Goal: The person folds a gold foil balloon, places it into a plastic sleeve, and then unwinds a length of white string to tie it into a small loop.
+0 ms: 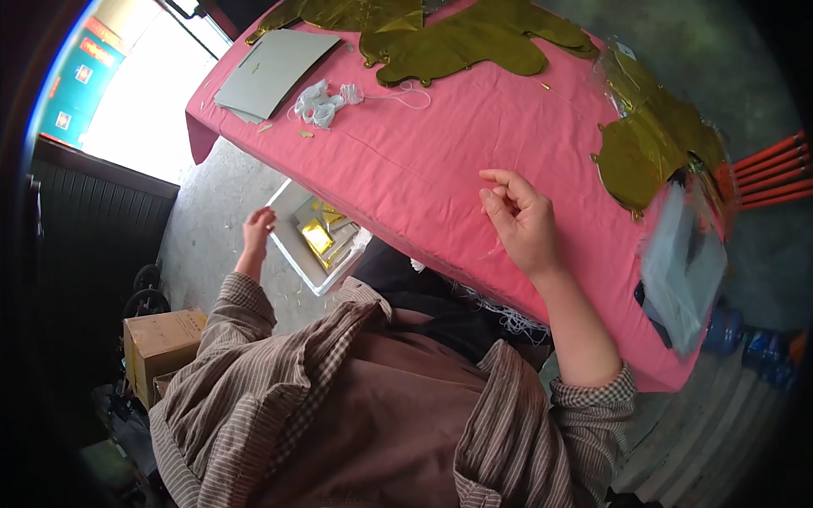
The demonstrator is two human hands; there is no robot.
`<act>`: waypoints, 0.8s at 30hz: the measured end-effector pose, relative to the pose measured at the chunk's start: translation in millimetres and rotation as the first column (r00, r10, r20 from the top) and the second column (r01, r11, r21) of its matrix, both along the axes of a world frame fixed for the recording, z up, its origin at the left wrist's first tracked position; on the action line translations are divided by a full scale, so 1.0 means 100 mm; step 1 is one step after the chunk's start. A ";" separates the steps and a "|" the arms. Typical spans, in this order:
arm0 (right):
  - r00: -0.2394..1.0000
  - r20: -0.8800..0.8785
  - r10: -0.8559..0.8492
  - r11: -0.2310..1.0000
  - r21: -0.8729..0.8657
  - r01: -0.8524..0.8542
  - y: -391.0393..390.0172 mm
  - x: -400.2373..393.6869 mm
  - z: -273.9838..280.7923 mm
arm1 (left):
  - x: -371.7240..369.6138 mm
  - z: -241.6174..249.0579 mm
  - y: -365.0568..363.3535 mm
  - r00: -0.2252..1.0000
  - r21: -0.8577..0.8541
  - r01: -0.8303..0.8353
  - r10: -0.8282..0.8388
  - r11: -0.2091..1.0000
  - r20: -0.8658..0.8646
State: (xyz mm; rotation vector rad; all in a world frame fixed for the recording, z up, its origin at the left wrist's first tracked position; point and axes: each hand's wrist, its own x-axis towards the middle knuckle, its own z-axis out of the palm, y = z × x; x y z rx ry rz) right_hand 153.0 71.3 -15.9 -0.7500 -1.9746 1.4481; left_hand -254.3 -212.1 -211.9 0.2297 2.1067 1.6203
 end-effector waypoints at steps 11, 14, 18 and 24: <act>0.784 0.531 -0.321 0.760 0.638 -0.121 0.39 0.24 0.21 | -0.08 2.10 1.23 0.484 0.035 0.245 -0.091 0.969 -0.870; 0.795 0.551 -0.255 0.781 0.602 -0.167 0.38 0.12 0.17 | 0.20 2.34 1.80 0.259 -0.308 0.390 -0.424 0.868 -0.868; 0.834 0.522 -0.179 0.770 0.602 -0.211 0.40 -0.01 0.05 | 0.28 2.35 2.42 0.106 -0.533 0.462 -0.641 0.709 -0.760; 0.849 0.496 -0.181 0.686 0.683 -0.253 0.37 0.03 -0.04 | 0.32 2.52 2.54 0.279 -0.868 -0.101 -0.824 0.485 -0.493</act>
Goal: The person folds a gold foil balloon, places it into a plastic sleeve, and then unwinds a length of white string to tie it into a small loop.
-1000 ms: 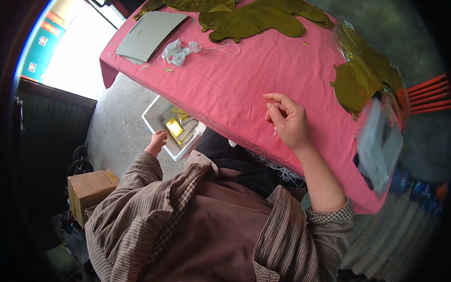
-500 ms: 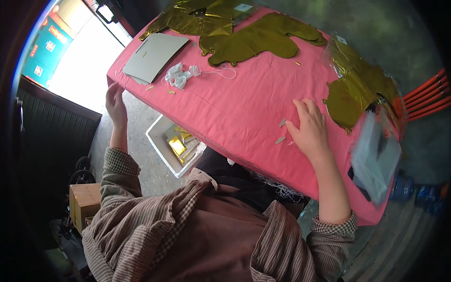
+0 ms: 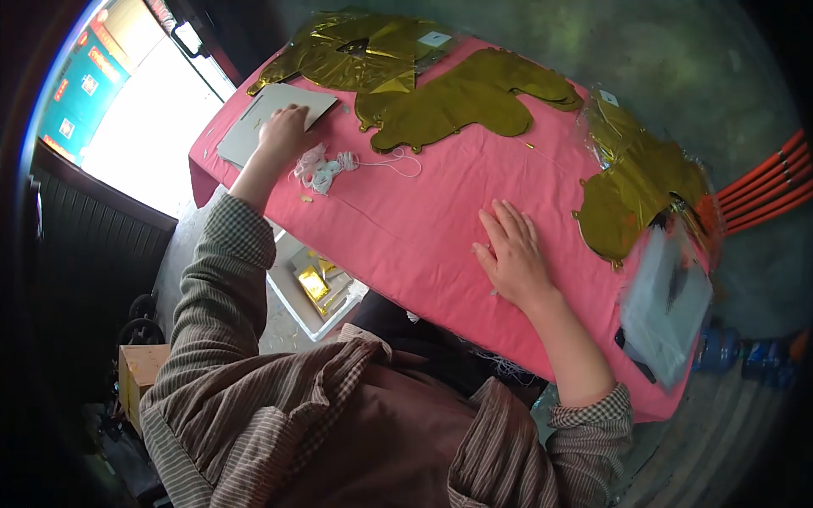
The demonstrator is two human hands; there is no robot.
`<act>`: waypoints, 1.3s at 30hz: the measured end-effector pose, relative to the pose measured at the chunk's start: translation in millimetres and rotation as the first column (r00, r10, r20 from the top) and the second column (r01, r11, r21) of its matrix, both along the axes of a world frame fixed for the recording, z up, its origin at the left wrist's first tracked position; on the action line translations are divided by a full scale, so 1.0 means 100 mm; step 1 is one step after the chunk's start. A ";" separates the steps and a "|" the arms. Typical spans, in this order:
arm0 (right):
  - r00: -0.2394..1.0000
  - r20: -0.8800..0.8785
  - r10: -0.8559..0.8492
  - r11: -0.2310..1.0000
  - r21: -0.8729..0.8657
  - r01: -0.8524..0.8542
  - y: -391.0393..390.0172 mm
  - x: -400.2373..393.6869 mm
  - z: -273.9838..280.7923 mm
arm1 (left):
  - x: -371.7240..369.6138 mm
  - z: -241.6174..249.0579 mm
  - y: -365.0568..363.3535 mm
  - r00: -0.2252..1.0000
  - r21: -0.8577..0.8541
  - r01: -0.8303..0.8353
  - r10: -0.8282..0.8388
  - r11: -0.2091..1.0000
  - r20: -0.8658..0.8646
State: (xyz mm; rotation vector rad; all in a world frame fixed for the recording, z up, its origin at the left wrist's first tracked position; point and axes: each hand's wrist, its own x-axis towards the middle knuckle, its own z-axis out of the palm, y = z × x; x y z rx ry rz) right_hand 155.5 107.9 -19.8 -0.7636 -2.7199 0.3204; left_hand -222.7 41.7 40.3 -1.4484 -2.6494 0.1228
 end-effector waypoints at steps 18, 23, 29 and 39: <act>0.923 -0.352 -0.159 0.983 -0.147 0.113 0.03 0.15 0.39 | 1.31 -0.01 -1.11 0.003 0.316 0.609 -0.401 0.727 0.916; 0.900 -0.416 -0.133 0.980 -0.191 0.057 -0.12 0.37 0.17 | 1.48 -0.70 -1.22 0.207 0.184 0.560 -0.351 0.808 0.913; 0.933 -0.355 -0.054 0.998 -0.044 0.041 -0.13 0.44 -0.08 | 1.86 -1.42 -1.02 0.293 0.534 0.514 -0.722 0.672 0.626; 0.895 -0.439 -0.074 0.997 -0.055 0.055 -0.13 0.40 -0.11 | 2.03 -1.85 -0.74 0.320 0.260 0.697 -0.614 0.669 0.721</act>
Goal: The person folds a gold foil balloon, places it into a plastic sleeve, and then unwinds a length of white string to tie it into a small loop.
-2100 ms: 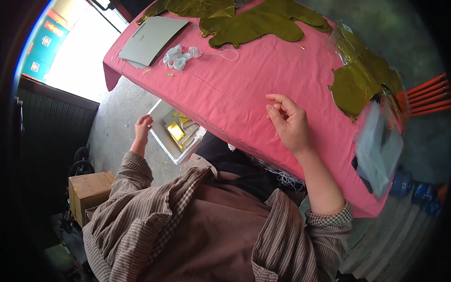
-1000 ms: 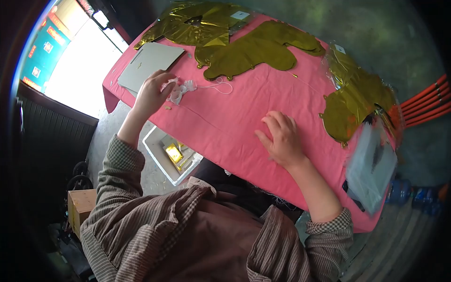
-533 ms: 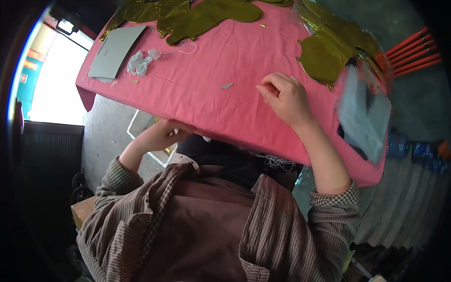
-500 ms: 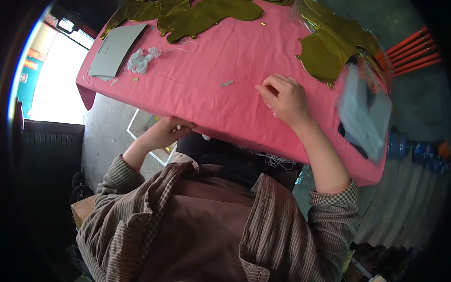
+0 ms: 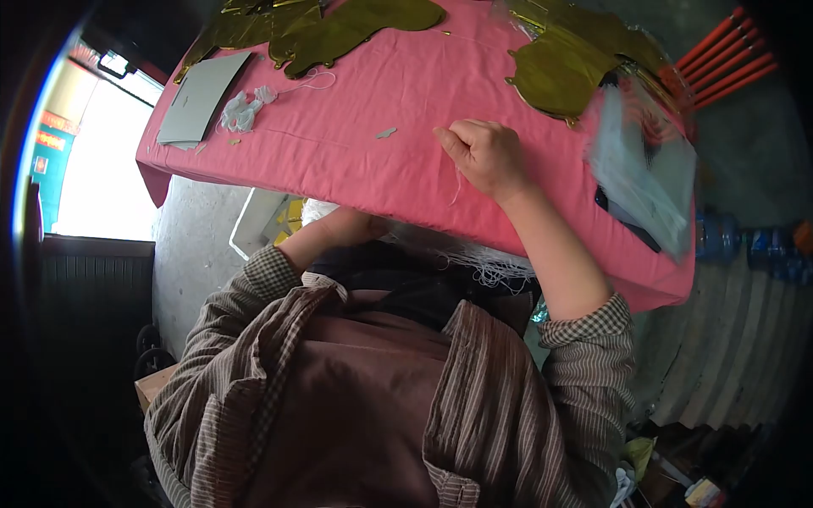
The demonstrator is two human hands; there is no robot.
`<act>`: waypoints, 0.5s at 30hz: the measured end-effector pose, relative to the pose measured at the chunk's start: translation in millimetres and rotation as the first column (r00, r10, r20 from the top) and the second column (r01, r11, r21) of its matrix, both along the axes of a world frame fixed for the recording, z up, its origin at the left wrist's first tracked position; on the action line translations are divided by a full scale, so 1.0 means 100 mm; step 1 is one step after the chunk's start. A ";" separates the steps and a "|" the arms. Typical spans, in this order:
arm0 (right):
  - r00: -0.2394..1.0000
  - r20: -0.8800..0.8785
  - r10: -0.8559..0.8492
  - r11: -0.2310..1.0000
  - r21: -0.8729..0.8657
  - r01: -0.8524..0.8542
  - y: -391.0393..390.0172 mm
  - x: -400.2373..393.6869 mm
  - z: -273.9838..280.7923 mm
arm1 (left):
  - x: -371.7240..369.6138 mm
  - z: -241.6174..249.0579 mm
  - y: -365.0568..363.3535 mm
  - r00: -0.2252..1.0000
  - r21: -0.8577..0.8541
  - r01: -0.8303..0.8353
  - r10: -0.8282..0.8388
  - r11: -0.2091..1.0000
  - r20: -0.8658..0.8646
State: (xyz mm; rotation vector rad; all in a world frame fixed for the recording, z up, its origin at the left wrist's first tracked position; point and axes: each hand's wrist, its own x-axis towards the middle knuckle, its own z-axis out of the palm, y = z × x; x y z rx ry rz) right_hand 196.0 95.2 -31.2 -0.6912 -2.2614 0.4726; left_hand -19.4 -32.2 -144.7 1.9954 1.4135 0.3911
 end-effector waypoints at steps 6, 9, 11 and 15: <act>1.000 -0.031 -0.006 0.999 -0.037 0.005 -0.01 0.00 0.03 | 0.19 -0.16 0.14 0.997 0.396 -0.076 0.070 0.915 0.029; 0.999 -0.039 -0.013 0.999 -0.049 0.011 -0.01 0.00 0.03 | 0.27 -0.55 0.27 0.985 0.405 -0.125 0.163 0.906 -0.061; 0.999 -0.039 -0.017 0.999 -0.043 0.015 -0.01 0.00 0.00 | 0.24 -0.73 0.32 0.986 0.419 -0.128 0.162 0.899 -0.045; 0.999 -0.041 -0.024 0.998 -0.053 0.022 0.02 0.02 -0.02 | 0.16 -0.79 0.35 0.985 0.456 -0.162 0.174 0.875 0.016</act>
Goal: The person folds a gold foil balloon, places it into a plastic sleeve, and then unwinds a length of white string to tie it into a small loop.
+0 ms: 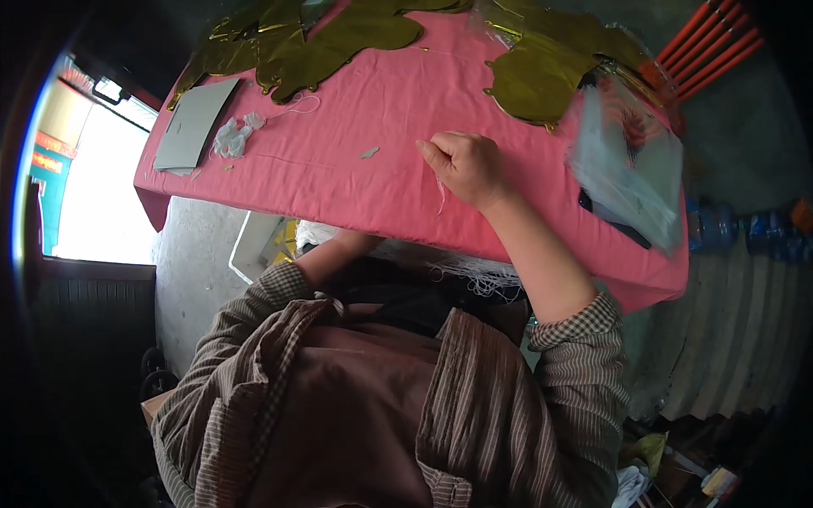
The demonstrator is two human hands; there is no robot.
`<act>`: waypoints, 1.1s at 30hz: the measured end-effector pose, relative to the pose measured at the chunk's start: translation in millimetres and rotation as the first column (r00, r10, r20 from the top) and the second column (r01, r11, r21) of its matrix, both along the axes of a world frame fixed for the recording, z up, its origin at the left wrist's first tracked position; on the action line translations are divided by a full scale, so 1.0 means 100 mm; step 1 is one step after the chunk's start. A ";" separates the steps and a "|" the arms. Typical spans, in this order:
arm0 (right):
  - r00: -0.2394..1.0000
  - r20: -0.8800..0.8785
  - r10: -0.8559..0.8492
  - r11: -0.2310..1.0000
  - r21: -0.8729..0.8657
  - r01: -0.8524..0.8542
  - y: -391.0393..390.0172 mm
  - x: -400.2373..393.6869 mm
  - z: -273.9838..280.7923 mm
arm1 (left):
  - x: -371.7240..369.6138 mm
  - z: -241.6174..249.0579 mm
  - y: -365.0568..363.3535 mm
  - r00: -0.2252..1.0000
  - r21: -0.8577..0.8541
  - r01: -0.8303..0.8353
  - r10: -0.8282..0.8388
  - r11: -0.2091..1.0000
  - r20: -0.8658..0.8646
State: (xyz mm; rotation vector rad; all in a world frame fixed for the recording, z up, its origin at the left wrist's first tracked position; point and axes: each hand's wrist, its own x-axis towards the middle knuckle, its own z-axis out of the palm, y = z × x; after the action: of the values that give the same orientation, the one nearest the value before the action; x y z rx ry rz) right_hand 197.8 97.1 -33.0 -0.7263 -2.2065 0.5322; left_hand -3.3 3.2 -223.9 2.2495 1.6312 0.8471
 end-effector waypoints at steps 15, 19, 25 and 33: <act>0.996 -0.025 0.090 0.988 -0.122 -0.093 -0.06 0.02 0.07 | -0.19 2.15 -0.93 0.972 -0.104 0.051 -0.025 0.993 0.233; 0.980 -0.080 0.180 0.887 -0.417 -0.197 -0.13 -0.05 0.20 | -0.28 2.69 -0.73 0.795 -0.261 -0.018 0.172 0.965 0.582; 0.943 -0.236 0.233 0.633 -0.699 -0.331 -0.16 -0.19 0.63 | -0.42 2.90 -0.11 0.808 -0.284 0.080 0.105 0.955 0.579; 0.874 -0.208 0.438 0.295 -0.886 -0.358 -0.07 -0.27 1.00 | -0.48 2.98 -0.01 0.794 -0.116 0.068 0.017 0.991 0.608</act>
State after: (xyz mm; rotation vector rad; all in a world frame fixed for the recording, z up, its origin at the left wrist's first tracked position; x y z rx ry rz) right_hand 170.4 89.8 66.7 -0.6713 -2.0058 2.1539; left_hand -51.8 2.2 74.0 1.6444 1.2924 1.2512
